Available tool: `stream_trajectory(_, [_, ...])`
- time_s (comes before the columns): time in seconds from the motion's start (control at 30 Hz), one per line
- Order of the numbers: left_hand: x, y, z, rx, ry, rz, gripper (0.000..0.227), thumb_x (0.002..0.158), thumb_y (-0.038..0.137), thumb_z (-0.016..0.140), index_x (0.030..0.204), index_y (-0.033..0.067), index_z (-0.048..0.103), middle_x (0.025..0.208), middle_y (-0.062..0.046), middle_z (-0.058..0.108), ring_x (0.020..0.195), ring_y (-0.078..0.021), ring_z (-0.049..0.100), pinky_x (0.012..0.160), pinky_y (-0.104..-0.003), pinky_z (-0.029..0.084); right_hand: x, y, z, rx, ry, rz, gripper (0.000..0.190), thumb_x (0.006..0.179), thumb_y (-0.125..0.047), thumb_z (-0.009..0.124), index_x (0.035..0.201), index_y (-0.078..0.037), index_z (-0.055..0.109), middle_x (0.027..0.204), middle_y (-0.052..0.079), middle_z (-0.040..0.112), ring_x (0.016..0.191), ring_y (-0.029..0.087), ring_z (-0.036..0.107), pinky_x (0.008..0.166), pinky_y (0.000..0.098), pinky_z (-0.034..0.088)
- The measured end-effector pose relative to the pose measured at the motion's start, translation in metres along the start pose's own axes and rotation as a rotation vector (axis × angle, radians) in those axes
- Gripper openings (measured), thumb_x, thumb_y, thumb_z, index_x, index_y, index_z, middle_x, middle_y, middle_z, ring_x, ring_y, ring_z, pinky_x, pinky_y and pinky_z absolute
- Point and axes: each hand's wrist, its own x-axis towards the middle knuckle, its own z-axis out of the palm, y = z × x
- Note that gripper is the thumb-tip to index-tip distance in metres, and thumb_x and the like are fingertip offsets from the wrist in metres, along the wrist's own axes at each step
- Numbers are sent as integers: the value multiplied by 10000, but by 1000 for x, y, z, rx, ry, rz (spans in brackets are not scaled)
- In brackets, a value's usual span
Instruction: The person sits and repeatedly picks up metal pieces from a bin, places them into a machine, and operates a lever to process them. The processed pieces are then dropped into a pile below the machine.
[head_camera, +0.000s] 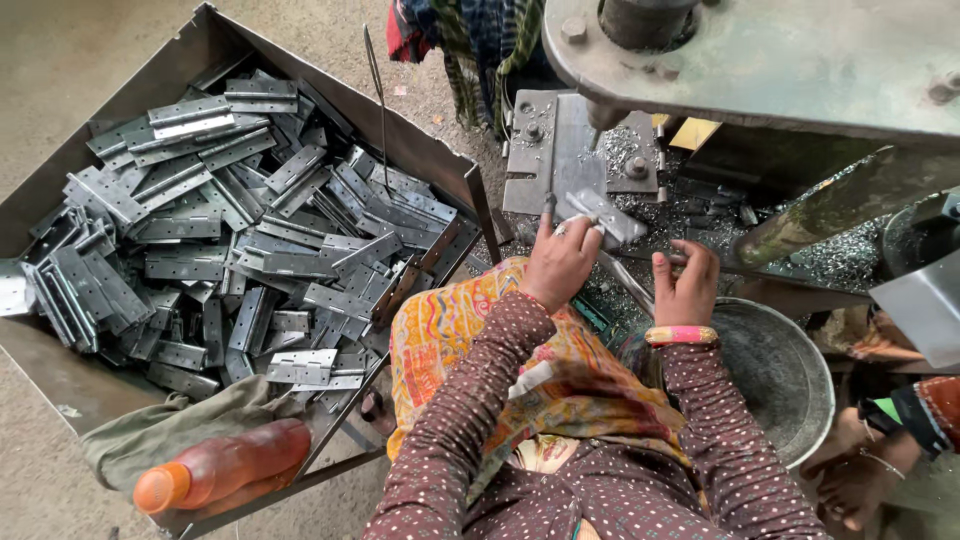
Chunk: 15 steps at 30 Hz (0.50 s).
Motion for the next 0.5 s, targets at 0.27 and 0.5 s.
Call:
stream_trajectory(0.27, [35,-9,21,283,-75,-65,337,935,189,584,1241,51,552,1285,-170,547,1023,-271,629,1019,-626,468,-3,8,3,-57,-82,73,487,1086,-417,565,1252,40,544,1288,174,523,1008,228,679,826,309,612])
stream_trajectory(0.5, [17,-42,40,241,-142,-370,650,1011,422,522,1432,-70,470,1513,-242,432,1356,-369,469,1095,-546,401,2,-13,-1,-119,-93,16,485,1061,-449,582,1218,10,575,1282,175,546,1029,261,676,804,321,611])
